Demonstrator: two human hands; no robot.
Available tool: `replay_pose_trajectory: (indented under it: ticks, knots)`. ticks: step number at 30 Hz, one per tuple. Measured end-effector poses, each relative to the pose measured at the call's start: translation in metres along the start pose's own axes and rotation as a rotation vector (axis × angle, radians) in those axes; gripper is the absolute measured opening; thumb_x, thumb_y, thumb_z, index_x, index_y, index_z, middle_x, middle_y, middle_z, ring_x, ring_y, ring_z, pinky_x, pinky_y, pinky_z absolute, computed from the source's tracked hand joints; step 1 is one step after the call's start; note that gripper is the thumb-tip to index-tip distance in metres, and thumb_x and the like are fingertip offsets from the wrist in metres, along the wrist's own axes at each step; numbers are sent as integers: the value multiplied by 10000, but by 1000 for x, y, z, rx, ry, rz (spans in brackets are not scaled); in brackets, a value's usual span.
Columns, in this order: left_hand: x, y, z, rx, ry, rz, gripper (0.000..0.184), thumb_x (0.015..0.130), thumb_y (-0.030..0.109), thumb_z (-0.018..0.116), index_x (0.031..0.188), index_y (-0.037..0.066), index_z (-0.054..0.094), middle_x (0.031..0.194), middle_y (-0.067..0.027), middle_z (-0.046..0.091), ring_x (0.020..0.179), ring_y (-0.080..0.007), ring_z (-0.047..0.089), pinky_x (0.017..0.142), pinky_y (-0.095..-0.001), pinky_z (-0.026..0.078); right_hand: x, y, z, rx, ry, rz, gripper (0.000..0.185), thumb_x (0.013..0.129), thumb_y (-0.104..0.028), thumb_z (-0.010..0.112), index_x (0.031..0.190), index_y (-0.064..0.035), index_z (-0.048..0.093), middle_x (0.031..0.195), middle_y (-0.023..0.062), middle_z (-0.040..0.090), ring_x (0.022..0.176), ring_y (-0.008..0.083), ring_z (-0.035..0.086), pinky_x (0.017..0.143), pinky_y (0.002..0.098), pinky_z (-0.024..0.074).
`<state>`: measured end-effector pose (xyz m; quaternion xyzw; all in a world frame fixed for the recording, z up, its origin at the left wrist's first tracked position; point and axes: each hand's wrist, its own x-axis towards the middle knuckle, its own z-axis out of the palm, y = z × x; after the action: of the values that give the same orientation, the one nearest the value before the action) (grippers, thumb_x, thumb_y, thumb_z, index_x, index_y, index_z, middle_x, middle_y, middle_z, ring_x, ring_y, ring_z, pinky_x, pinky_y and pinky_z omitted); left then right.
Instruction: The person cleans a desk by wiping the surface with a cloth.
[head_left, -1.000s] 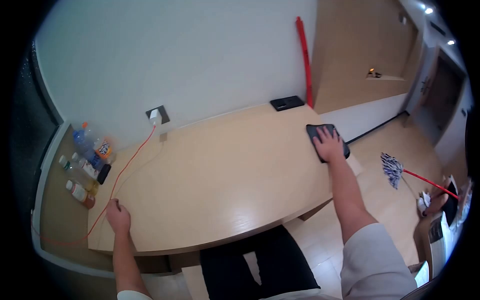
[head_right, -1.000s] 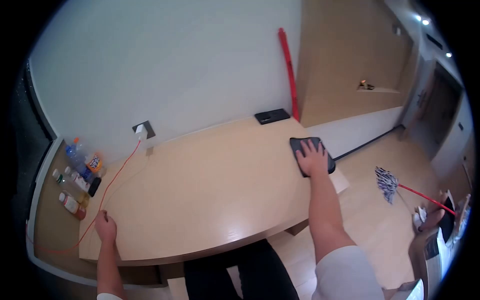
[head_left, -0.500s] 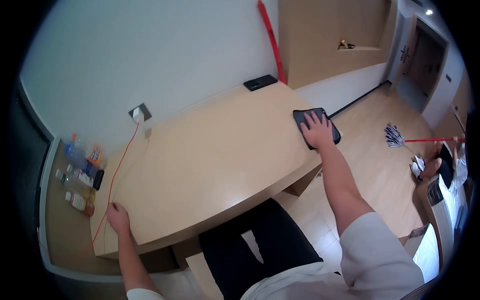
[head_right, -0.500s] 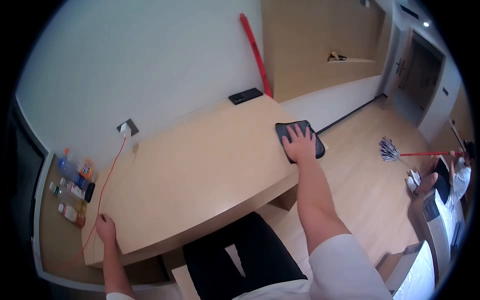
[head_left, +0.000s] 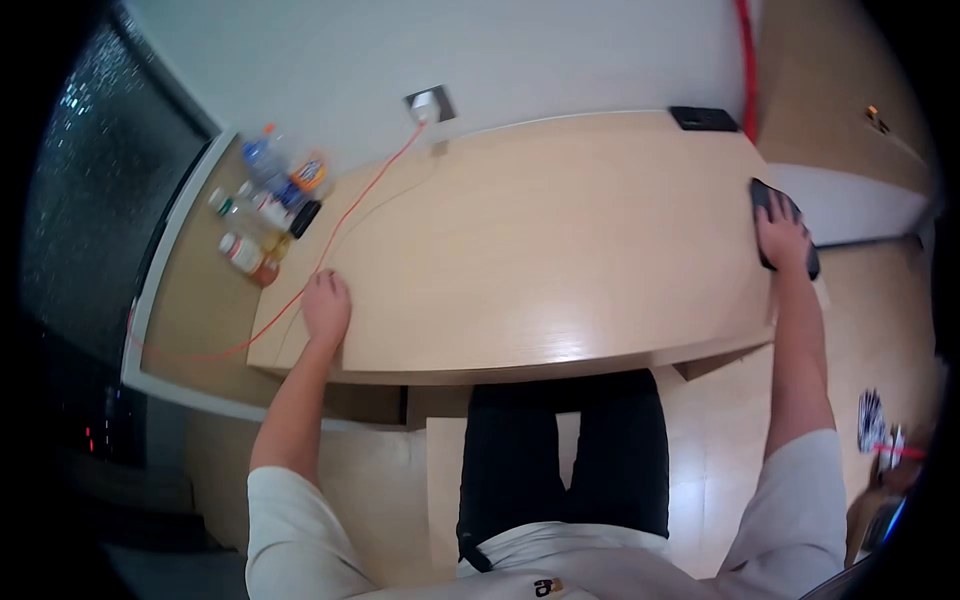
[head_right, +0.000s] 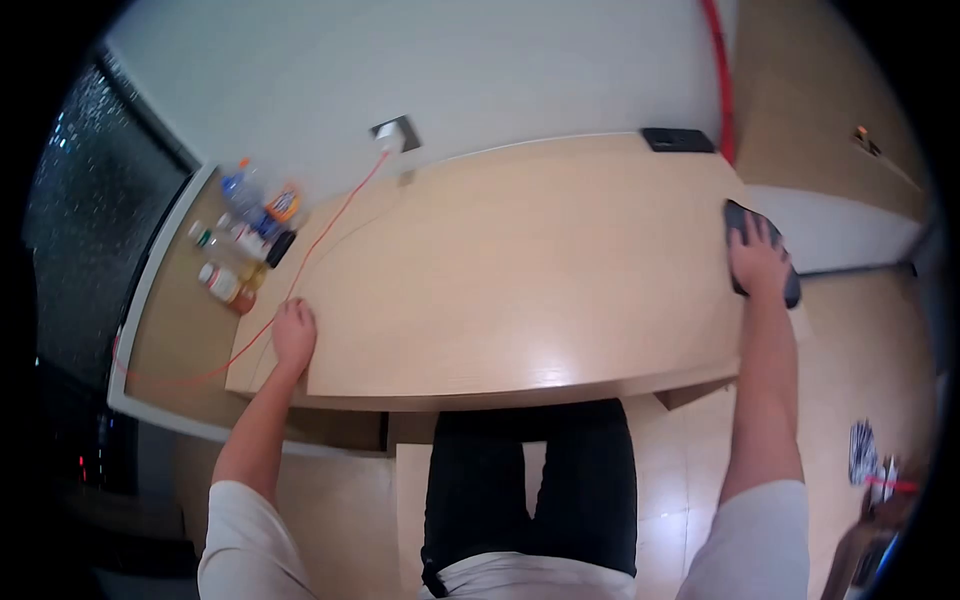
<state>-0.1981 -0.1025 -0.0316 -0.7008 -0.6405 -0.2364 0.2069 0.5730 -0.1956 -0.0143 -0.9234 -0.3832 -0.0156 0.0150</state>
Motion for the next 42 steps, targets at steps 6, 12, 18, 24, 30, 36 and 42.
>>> replay_pose_trajectory:
  ticks: [6,12,18,24,30,36,42]
  knots:
    - [7,10,-2,-7,17,45,217,995,243,561,1012,56,669,1026,-163,669,931,-370,652,794,-509,522,61,2,8,11,-15,-9,685,1023,-616,282,1648,-357,183,1726,-24,188,1515,415,318,1225,565,270]
    - [10,6,7,-77,-159,-56,170,975,214,591,1084,106,663,1099,-105,648,1069,-324,609,898,-466,481,143,5,32,85,-3,-12,706,1017,-620,276,1646,-306,222,1709,44,241,1511,380,336,1227,503,296]
    - [14,10,4,-110,-183,-139,189,958,197,590,1120,119,648,1145,-105,640,1111,-314,594,929,-482,464,187,-12,38,132,4,-17,741,1001,-647,293,1643,-279,252,1694,101,272,1523,380,313,1239,501,266]
    - [16,10,6,-137,-148,-84,226,988,181,546,1149,59,648,1024,-160,668,972,-334,648,847,-487,505,210,-44,42,107,9,-43,739,1002,-653,291,1650,-303,218,1705,57,257,1541,361,281,1254,526,198]
    - [15,10,7,-147,-74,-40,237,1006,193,524,1131,35,649,998,-165,679,939,-340,657,832,-494,512,212,-85,49,2,21,-38,717,1010,-656,248,1649,-332,212,1733,0,168,1588,293,155,1259,549,98]
    - [9,0,26,-198,155,86,226,1013,186,511,1102,36,656,984,-166,682,925,-340,661,827,-495,514,167,-136,42,15,-20,-80,677,1027,-623,255,1647,-355,203,1735,-20,155,1578,376,152,1236,634,117]
    - [7,4,26,-177,72,-3,224,1017,190,513,1089,45,668,964,-167,686,902,-334,666,819,-488,522,77,-208,26,-21,-15,-332,642,1044,-600,268,1644,-388,186,1733,-32,165,1565,387,199,1224,643,162]
